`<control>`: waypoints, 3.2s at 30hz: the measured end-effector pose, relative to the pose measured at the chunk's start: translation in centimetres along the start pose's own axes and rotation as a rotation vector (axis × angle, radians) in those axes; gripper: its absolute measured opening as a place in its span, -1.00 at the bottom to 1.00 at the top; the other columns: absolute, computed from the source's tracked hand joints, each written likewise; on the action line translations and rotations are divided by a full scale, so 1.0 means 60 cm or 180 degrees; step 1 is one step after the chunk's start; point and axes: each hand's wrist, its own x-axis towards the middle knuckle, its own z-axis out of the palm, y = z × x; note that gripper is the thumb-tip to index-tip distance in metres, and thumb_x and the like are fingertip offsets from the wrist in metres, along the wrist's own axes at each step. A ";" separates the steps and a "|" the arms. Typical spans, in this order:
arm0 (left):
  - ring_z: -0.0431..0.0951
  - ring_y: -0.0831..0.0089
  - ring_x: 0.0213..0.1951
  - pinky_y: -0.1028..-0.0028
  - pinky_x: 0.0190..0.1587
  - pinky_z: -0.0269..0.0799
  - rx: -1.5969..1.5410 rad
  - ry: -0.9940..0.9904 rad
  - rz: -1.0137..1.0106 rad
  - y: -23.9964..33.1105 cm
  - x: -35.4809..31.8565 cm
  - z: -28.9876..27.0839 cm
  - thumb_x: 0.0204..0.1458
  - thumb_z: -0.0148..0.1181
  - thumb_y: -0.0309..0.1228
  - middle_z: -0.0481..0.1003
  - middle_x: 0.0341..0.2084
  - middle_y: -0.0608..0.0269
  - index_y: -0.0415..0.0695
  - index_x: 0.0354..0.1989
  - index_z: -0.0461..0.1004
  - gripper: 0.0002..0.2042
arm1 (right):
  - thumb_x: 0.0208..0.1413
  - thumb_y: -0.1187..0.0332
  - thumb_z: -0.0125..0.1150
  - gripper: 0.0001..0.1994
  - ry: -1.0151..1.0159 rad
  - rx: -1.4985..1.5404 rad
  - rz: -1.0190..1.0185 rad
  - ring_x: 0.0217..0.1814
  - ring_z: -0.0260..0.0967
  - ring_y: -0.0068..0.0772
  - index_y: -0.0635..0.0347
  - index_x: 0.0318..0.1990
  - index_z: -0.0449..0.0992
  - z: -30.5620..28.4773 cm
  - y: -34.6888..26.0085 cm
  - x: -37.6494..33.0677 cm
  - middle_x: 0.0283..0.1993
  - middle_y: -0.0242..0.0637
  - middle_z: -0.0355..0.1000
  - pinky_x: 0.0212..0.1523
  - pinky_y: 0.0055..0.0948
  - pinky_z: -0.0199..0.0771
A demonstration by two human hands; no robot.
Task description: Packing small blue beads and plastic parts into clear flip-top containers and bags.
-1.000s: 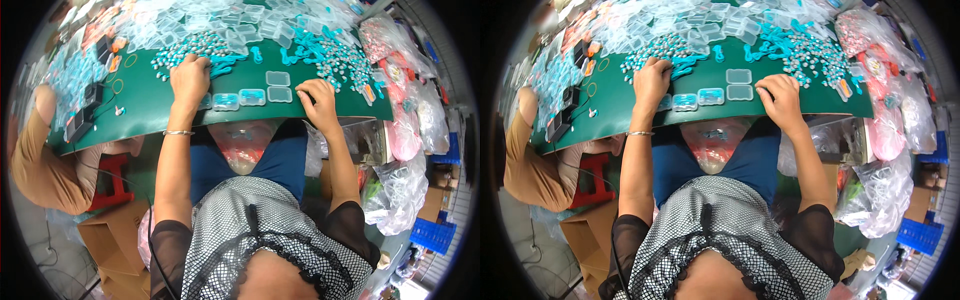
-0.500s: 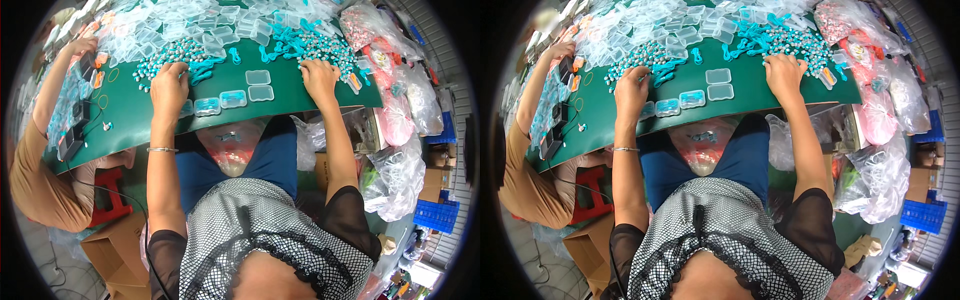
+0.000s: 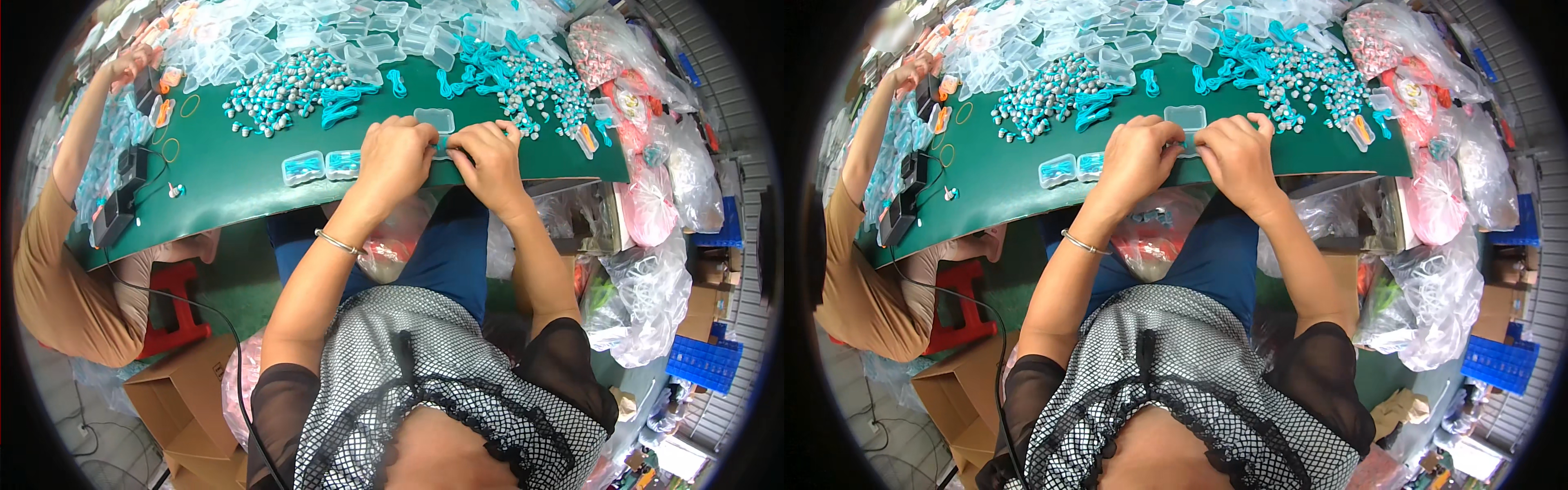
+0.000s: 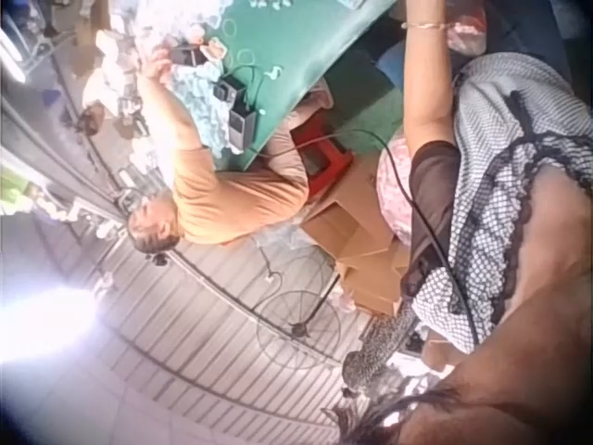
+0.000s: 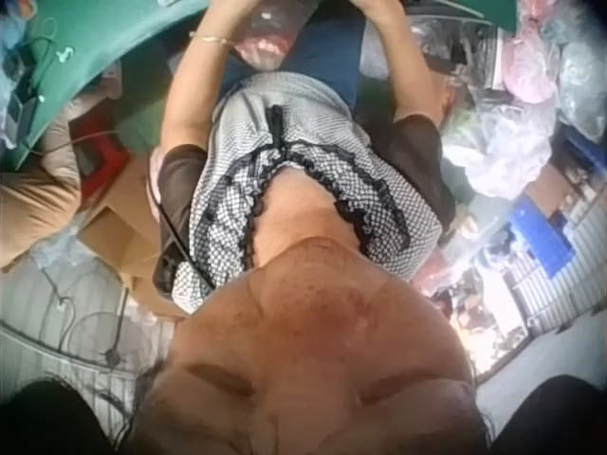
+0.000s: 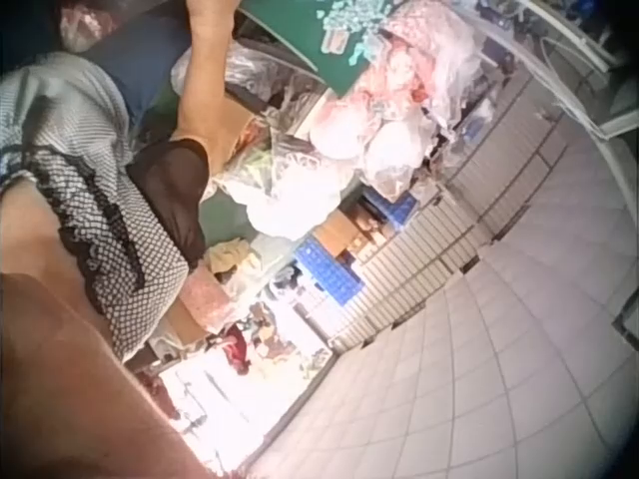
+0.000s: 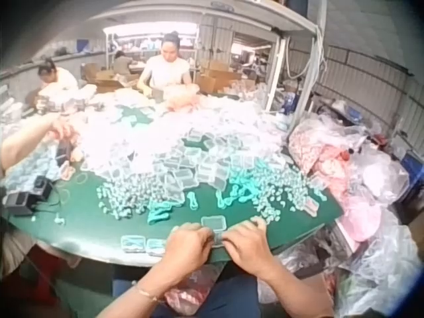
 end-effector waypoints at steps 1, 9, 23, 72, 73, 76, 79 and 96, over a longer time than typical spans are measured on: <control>0.52 0.17 -0.29 0.23 -0.25 0.39 0.0131 0.0130 0.0056 0.000 0.000 0.006 -0.12 0.31 -0.45 0.52 -0.42 0.20 -0.10 -0.38 0.60 -0.89 | -0.08 0.43 0.34 -0.89 0.0035 -0.0086 -0.0057 -0.20 0.40 -0.37 0.02 -0.38 0.52 0.002 0.001 0.002 -0.36 -0.47 0.45 0.07 -0.12 0.13; 0.46 0.20 -0.24 0.22 -0.25 0.31 0.0587 0.0282 0.0062 -0.005 -0.003 0.015 -0.14 0.29 -0.34 0.48 -0.41 0.24 -0.08 -0.44 0.60 -0.88 | -0.05 0.46 0.25 -0.92 -0.0338 -0.0378 -0.0431 -0.18 0.39 -0.34 0.05 -0.36 0.56 -0.007 -0.008 0.011 -0.34 -0.45 0.43 0.17 0.00 0.11; 0.42 0.24 -0.15 0.24 -0.15 0.25 0.0560 -0.0069 0.0012 0.001 -0.015 -0.007 -0.23 0.46 -0.27 0.47 -0.27 0.30 -0.03 -0.17 0.58 -0.63 | -0.06 0.18 0.37 -0.82 0.0232 -0.1375 0.0375 -0.06 0.35 -0.30 -0.01 -0.32 0.64 0.079 0.094 0.104 -0.22 -0.42 0.46 0.04 -0.08 0.09; 0.51 0.24 -0.18 0.24 -0.19 0.26 0.0365 -0.0126 -0.0422 0.002 -0.017 -0.005 -0.26 0.48 -0.26 0.57 -0.28 0.32 -0.06 -0.05 0.52 -0.49 | -0.01 0.63 0.26 -0.78 0.0412 0.0865 -0.0180 -0.23 0.50 -0.16 0.20 -0.18 0.58 0.006 0.038 -0.010 -0.25 -0.17 0.53 -0.26 -0.30 0.52; 0.52 0.25 -0.20 0.25 -0.18 0.26 0.0429 0.0043 -0.0344 0.003 -0.022 -0.003 -0.26 0.47 -0.25 0.56 -0.30 0.30 -0.07 -0.13 0.53 -0.55 | -0.01 0.63 0.26 -0.78 0.0426 0.0860 -0.0171 -0.23 0.50 -0.16 0.20 -0.18 0.58 0.008 0.035 -0.011 -0.25 -0.17 0.53 -0.26 -0.30 0.52; 0.51 0.26 -0.24 0.26 -0.18 0.26 0.0543 0.0399 -0.0158 0.001 -0.036 0.009 -0.25 0.45 -0.24 0.55 -0.34 0.29 -0.08 -0.26 0.56 -0.65 | -0.01 0.64 0.25 -0.78 0.0483 0.0966 -0.0021 -0.25 0.50 -0.16 0.21 -0.18 0.58 0.010 0.026 -0.015 -0.25 -0.17 0.52 -0.29 -0.32 0.52; 0.50 0.29 -0.26 0.26 -0.18 0.25 0.0664 0.0613 0.0072 -0.001 -0.040 0.013 -0.22 0.42 -0.23 0.54 -0.36 0.32 -0.07 -0.32 0.57 -0.70 | 0.00 0.64 0.25 -0.79 0.0510 0.1037 0.0044 -0.26 0.50 -0.15 0.22 -0.18 0.58 0.013 0.020 -0.021 -0.25 -0.16 0.51 -0.31 -0.33 0.51; 0.49 0.24 -0.11 0.24 -0.12 0.31 0.0448 -0.0051 0.0198 -0.010 -0.020 -0.009 -0.16 0.40 -0.33 0.53 -0.13 0.30 -0.04 0.01 0.50 -0.54 | 0.10 0.41 0.20 -0.81 0.0565 0.0413 0.0772 -0.03 0.43 -0.15 0.12 -0.11 0.57 0.010 0.012 -0.052 -0.15 -0.26 0.54 0.03 -0.27 0.26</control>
